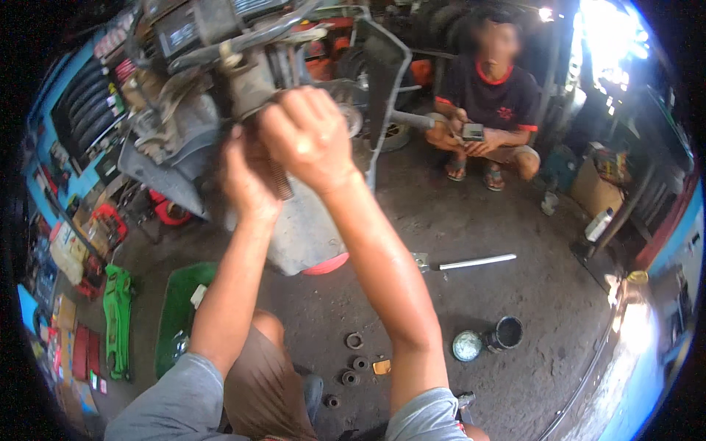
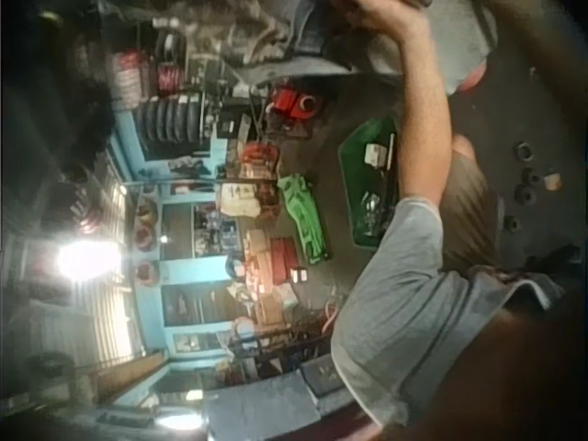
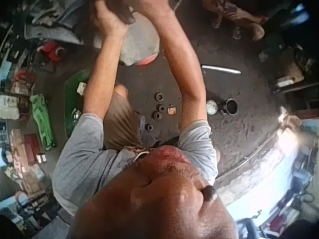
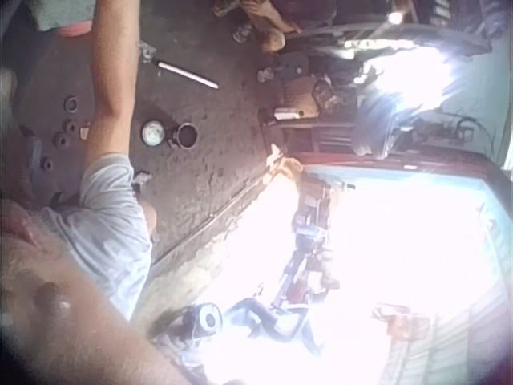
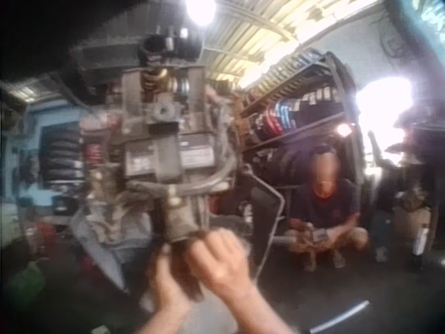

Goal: Servicing and replacing parts in a motorcycle engine or frame.

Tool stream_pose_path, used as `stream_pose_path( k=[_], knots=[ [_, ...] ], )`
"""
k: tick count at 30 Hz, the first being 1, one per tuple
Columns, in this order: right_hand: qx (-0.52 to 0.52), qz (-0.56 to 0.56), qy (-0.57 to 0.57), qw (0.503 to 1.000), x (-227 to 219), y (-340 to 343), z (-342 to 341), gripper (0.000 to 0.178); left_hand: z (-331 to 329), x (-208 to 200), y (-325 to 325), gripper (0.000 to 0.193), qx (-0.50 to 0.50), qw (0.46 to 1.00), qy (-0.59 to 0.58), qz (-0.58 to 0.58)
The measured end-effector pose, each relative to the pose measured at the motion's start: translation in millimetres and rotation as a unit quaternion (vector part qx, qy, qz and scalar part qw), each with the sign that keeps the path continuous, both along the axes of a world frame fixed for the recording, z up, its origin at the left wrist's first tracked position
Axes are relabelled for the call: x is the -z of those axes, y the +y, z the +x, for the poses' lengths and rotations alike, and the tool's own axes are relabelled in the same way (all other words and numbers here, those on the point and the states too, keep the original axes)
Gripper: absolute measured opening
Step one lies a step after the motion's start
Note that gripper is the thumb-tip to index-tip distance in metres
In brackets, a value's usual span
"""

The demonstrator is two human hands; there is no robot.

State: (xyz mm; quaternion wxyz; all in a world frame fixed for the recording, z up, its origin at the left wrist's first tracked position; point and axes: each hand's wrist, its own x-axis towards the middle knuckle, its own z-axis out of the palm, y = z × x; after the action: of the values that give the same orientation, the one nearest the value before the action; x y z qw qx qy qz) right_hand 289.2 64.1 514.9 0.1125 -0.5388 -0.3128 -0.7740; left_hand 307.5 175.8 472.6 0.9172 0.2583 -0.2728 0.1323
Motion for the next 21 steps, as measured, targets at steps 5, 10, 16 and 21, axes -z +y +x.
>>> stream_pose_path(
  k=[5,10,16,21],
  knots=[
    [0.019,0.022,-0.01,1.0,4,-6,-1,0.025,-6,0,-13,0.014,-0.023,0.999,-0.025,-0.02],
    [0.039,-0.016,-0.046,0.998,-4,-1,-1,0.025,-8,0,-6,0.013,-0.022,0.998,-0.043,-0.033],
    [0.075,-0.059,-0.073,0.993,-2,-3,-1,0.026,-8,1,-4,0.012,-0.007,0.998,-0.045,-0.034],
    [0.055,-0.05,-0.054,0.996,-4,-4,-2,0.027,-6,3,-4,0.012,0.007,0.999,-0.04,-0.025]
  ],
)
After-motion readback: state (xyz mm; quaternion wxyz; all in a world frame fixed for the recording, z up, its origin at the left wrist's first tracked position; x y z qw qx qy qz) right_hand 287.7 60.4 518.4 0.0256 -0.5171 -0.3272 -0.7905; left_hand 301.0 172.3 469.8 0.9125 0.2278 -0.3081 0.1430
